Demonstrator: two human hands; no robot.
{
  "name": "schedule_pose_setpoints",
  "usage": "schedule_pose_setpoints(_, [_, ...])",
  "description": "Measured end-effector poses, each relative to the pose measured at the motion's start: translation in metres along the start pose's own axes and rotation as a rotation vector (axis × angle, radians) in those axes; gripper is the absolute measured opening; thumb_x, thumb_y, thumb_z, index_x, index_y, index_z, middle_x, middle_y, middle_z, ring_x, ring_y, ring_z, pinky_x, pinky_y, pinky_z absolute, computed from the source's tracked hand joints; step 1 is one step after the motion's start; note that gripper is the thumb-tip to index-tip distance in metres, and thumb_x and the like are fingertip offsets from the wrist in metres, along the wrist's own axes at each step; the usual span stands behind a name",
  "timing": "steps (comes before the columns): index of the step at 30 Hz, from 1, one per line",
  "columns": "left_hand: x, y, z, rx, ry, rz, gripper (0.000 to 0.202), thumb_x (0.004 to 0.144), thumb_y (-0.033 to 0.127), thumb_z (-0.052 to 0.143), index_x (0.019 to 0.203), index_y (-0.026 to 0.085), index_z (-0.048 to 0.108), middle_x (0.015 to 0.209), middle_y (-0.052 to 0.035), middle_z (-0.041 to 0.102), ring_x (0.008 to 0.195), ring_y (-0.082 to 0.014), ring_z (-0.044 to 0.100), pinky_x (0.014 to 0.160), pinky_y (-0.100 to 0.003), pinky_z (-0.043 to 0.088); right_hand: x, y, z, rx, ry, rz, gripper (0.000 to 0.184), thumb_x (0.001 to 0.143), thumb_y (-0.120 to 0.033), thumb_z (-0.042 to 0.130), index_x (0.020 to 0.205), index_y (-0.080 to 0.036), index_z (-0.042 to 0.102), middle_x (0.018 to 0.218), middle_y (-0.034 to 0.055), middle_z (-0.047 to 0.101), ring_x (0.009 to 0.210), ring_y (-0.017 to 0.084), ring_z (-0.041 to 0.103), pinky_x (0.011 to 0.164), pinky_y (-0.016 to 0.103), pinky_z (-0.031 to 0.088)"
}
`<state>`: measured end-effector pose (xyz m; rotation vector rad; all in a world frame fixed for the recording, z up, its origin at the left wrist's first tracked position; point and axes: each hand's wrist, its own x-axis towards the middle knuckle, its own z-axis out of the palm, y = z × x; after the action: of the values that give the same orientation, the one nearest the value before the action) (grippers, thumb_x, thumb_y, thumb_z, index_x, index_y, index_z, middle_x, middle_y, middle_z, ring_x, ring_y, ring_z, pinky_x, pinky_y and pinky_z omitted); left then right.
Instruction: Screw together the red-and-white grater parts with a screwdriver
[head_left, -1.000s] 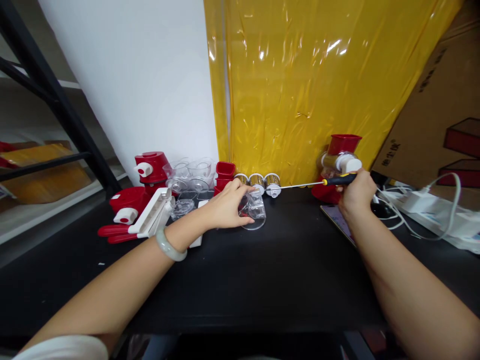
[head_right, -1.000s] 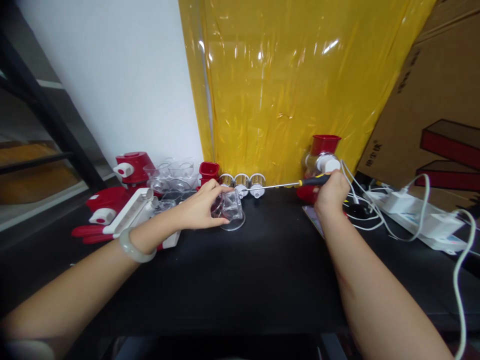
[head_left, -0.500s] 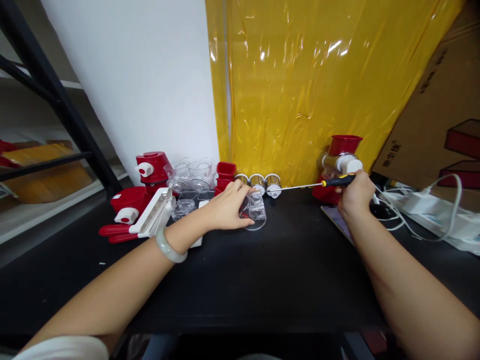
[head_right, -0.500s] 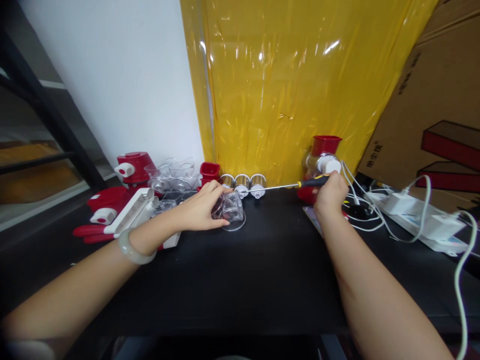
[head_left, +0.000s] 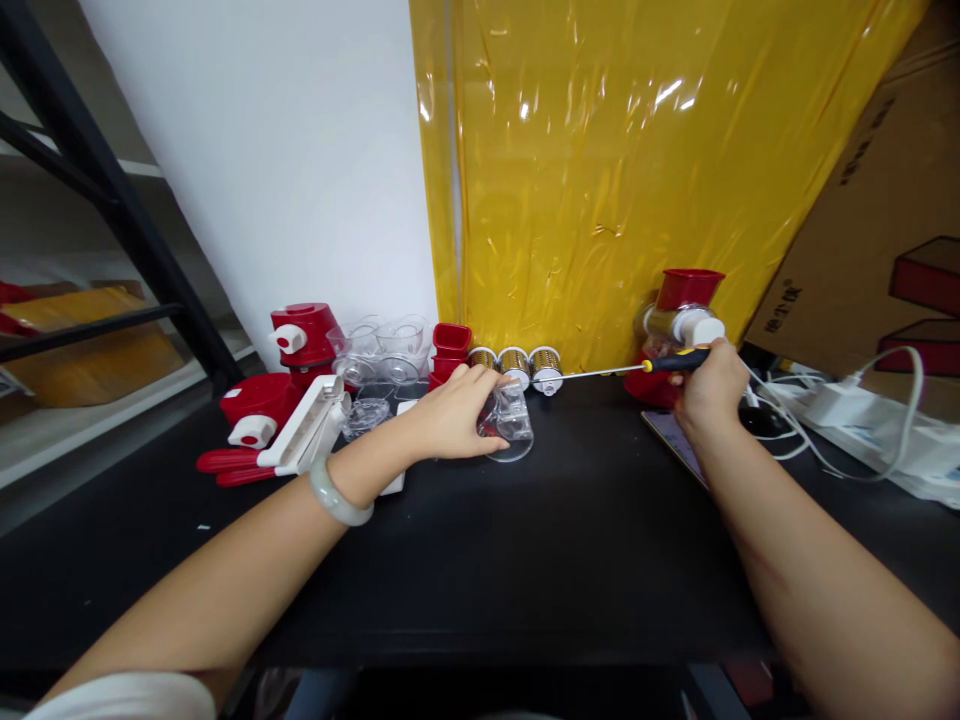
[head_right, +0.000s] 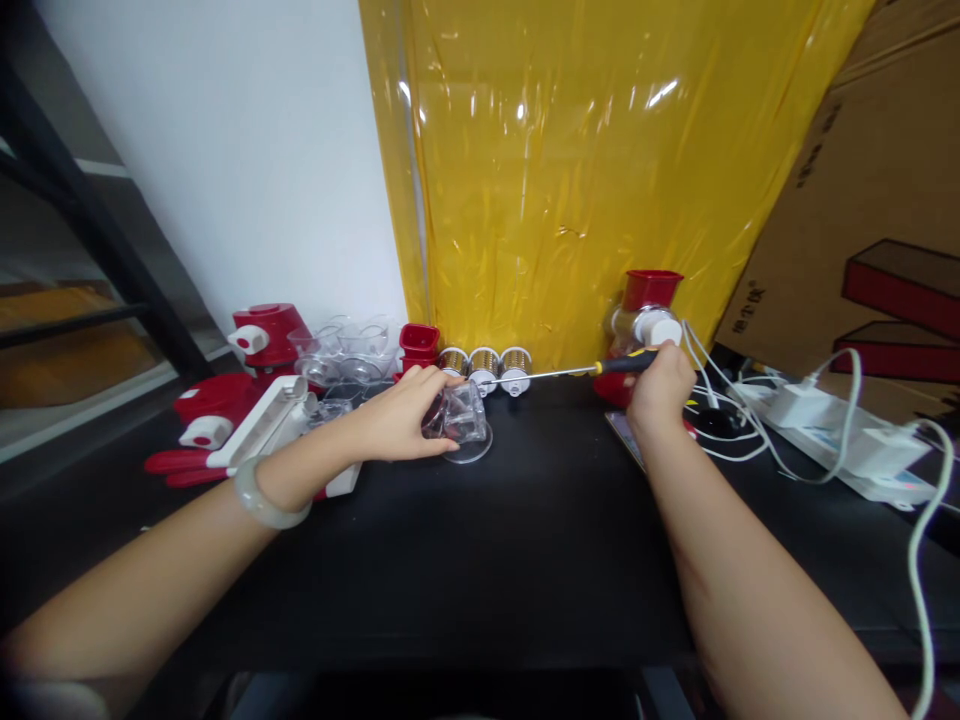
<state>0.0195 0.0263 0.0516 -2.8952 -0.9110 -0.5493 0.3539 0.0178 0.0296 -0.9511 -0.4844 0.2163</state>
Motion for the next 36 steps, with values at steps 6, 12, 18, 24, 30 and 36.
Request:
schedule_pose_setpoints(6, [0.0,0.003,-0.002,0.006,-0.013,0.013,0.071,0.073,0.044,0.075,0.133,0.017,0.047,0.116,-0.0116,0.057,0.105,-0.03,0.052,0.088,-0.041,0.048,0.002,0.004,0.001,-0.033,0.014,0.046,0.021,0.09,-0.025,0.044,0.07,-0.021,0.05,0.059,-0.0024,0.05,0.044,0.011,0.044,0.032,0.021,0.036])
schedule_pose_setpoints(12, [0.0,0.005,-0.003,0.008,-0.016,0.018,0.071,0.074,0.043,0.074,0.135,0.016,0.047,0.117,-0.012,0.056,0.105,-0.0298,0.051,0.088,-0.041,0.047,0.002,0.006,0.001,-0.024,0.003,0.032,0.022,0.089,-0.023,0.043,0.069,-0.02,0.051,0.06,-0.0022,0.052,0.043,0.01,0.046,0.032,0.02,0.037])
schedule_pose_setpoints(18, [0.0,0.006,-0.005,0.002,-0.053,0.003,0.074,0.075,0.045,0.073,0.137,0.015,0.045,0.118,-0.0121,0.055,0.107,-0.03,0.049,0.091,-0.042,0.046,0.0,0.006,0.002,0.013,-0.003,0.052,0.02,0.09,-0.023,0.045,0.07,-0.02,0.05,0.058,-0.0036,0.051,0.043,0.009,0.046,0.03,0.017,0.036])
schedule_pose_setpoints(24, [0.0,0.004,-0.004,-0.003,-0.063,-0.01,0.074,0.076,0.048,0.071,0.137,0.016,0.044,0.12,-0.0118,0.053,0.11,-0.0311,0.048,0.093,-0.043,0.045,0.002,0.009,0.001,0.024,-0.008,0.064,0.022,0.089,-0.024,0.047,0.068,-0.021,0.052,0.058,-0.0023,0.052,0.043,0.009,0.046,0.029,0.018,0.036])
schedule_pose_setpoints(30, [0.0,0.004,-0.004,-0.003,-0.074,-0.012,0.075,0.077,0.049,0.07,0.138,0.015,0.044,0.12,-0.0123,0.053,0.109,-0.031,0.048,0.093,-0.043,0.046,0.006,0.013,0.0,0.039,-0.002,0.037,0.022,0.087,-0.021,0.045,0.066,-0.021,0.053,0.058,-0.0017,0.053,0.041,0.01,0.047,0.03,0.022,0.036])
schedule_pose_setpoints(36, [0.0,0.004,-0.005,-0.006,-0.068,-0.011,0.075,0.076,0.048,0.071,0.137,0.014,0.044,0.12,-0.0124,0.054,0.109,-0.0308,0.048,0.093,-0.043,0.046,0.004,0.018,0.0,0.02,-0.042,-0.009,0.022,0.087,-0.027,0.048,0.066,-0.022,0.054,0.057,-0.0014,0.053,0.04,0.01,0.046,0.03,0.022,0.034])
